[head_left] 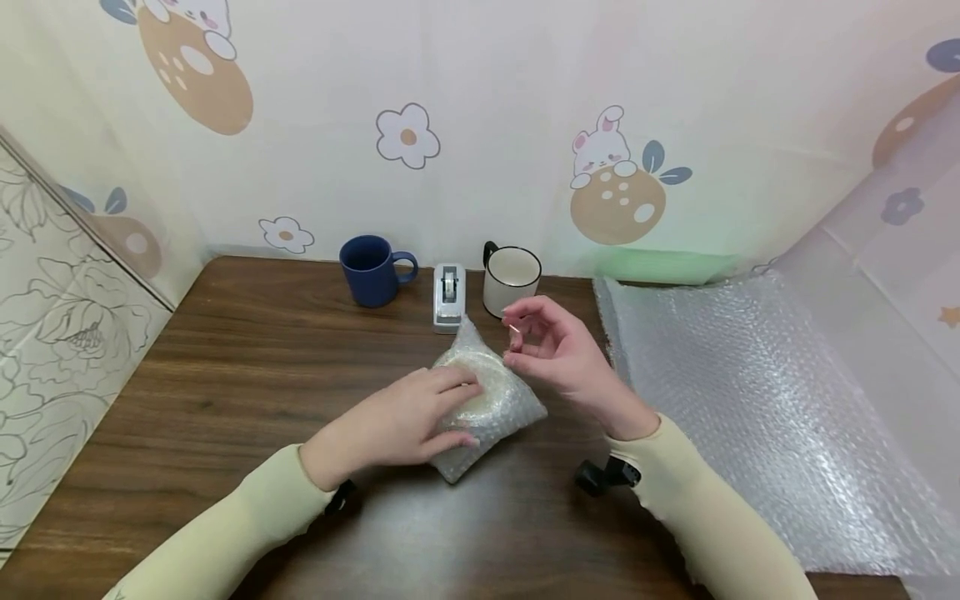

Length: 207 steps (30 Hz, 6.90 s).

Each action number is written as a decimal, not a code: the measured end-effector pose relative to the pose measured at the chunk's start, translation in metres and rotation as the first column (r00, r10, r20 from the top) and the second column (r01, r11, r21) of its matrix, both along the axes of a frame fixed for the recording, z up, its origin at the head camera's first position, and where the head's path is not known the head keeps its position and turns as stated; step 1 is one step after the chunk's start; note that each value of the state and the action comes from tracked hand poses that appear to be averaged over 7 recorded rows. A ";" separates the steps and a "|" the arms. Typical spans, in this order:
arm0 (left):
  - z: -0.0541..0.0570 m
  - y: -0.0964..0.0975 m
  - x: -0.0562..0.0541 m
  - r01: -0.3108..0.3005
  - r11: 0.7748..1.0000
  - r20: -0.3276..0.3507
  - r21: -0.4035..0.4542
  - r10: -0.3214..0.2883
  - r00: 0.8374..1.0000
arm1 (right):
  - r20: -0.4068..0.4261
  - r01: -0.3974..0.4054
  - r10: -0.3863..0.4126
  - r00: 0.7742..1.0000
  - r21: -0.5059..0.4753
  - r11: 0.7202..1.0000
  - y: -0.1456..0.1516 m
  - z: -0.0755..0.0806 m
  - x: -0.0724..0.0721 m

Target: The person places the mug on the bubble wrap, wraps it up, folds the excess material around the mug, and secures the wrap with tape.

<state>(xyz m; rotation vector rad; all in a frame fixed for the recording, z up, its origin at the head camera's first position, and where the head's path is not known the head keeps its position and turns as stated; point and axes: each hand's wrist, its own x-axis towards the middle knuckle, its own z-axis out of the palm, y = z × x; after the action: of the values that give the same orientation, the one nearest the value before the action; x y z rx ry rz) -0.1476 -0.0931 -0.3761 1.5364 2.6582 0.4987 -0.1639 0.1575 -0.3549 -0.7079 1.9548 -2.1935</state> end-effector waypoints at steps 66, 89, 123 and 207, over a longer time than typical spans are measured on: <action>-0.006 0.020 0.011 -0.113 0.977 -0.245 -0.179 0.067 0.967 | -0.296 0.201 0.048 0.954 0.751 0.629 -0.016 -0.027 -0.033; -0.008 0.022 0.012 -0.117 0.980 -0.314 -0.162 0.061 0.947 | -0.194 0.110 0.073 0.978 0.786 0.609 -0.016 -0.029 -0.029; -0.008 0.014 0.034 -0.205 0.978 -0.459 -0.027 0.170 0.872 | -0.364 0.354 -0.044 0.930 0.861 0.366 0.116 -0.032 0.035; -0.003 -0.153 0.020 -0.550 0.830 -0.357 0.094 0.544 0.759 | -0.400 0.477 -0.262 0.879 0.755 0.450 0.205 0.007 0.104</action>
<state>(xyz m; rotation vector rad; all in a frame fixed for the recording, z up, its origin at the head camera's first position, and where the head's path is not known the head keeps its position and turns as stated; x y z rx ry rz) -0.1273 -0.2457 -0.3787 0.8745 3.4055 0.1972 -0.0597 0.3627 -0.3481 -0.3599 3.1188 -0.9547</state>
